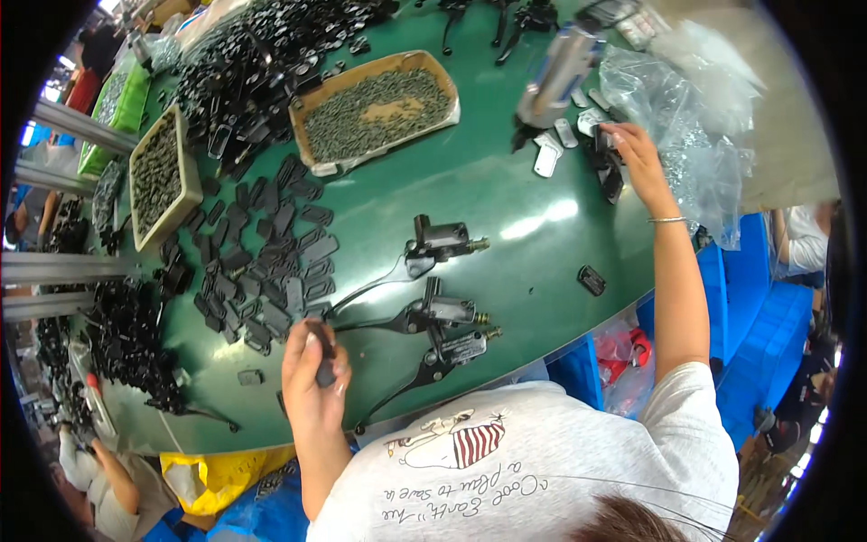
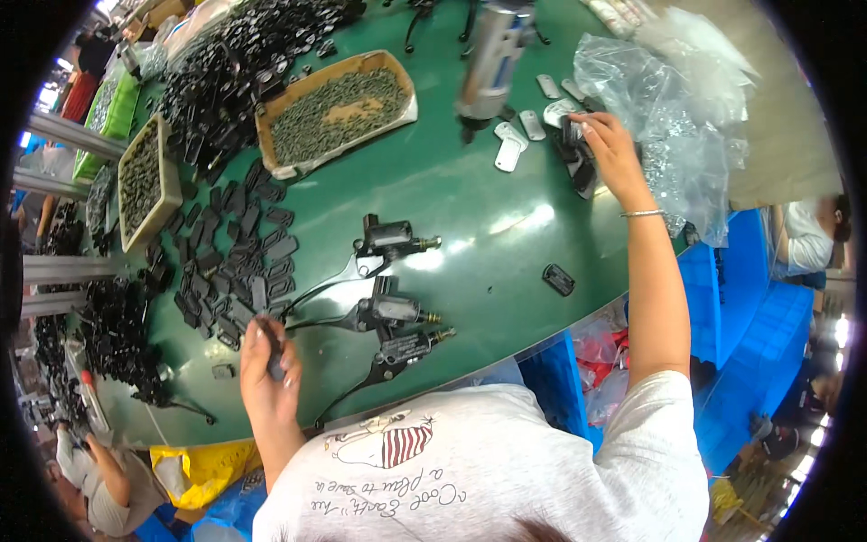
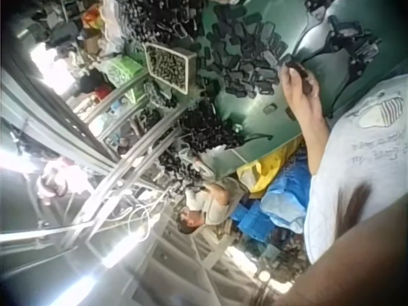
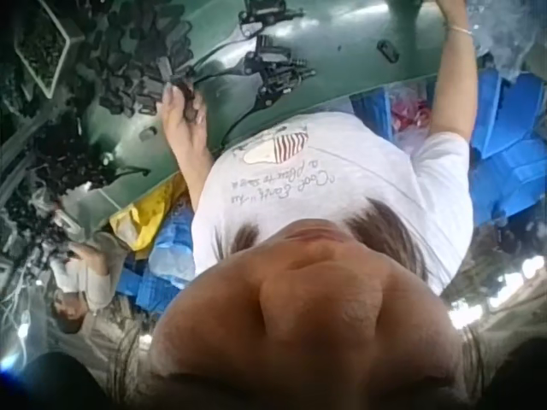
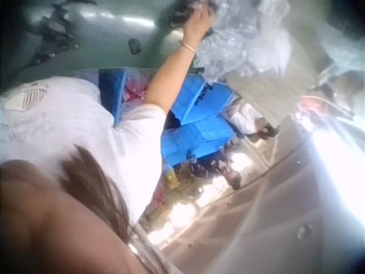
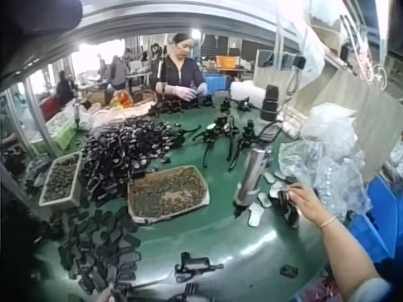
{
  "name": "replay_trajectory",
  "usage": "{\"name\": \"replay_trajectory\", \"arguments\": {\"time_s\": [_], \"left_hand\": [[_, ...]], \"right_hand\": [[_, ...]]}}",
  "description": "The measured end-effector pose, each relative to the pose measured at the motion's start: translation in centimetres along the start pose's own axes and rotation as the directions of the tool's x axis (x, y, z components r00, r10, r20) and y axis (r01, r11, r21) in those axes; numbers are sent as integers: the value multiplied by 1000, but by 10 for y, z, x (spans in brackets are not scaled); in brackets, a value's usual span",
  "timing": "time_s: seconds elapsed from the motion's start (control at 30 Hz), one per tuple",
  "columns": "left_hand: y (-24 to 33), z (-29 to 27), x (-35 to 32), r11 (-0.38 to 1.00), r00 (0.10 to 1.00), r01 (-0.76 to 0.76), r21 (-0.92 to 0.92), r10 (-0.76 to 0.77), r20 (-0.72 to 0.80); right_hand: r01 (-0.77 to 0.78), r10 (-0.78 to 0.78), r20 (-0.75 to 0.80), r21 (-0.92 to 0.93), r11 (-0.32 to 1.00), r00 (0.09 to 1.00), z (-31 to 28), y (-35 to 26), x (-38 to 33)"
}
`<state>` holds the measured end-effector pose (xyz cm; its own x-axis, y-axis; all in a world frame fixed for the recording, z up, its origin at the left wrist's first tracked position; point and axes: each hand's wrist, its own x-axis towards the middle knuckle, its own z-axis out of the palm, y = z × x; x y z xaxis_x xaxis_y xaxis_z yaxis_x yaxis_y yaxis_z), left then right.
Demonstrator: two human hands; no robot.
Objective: The recorder is assembling bicycle or motorcycle brake levers by inserting pins and screws and using an electric screwdriver.
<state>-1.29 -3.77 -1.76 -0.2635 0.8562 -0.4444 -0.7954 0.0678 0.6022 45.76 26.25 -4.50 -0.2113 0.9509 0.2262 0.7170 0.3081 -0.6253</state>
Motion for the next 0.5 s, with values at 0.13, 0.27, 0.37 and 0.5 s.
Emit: {"name": "replay_trajectory", "arguments": {"time_s": [0.13,0.27,0.37,0.5], "left_hand": [[-5,9,6,965,1000,1,261,0,-1],[-9,15,7,943,997,50,328,-65,36],[-14,14,8,918,997,53,392,-68,24],[-18,23,7,876,997,-28,482,-8,71]], "right_hand": [[99,-123,-52,-335,937,991,17,-7,-17],[9,-16,-12,-425,905,1000,19,29,-21],[34,-33,8,-415,909,999,32,42,1],[152,-157,15,-352,923,988,37,19,14]]}}
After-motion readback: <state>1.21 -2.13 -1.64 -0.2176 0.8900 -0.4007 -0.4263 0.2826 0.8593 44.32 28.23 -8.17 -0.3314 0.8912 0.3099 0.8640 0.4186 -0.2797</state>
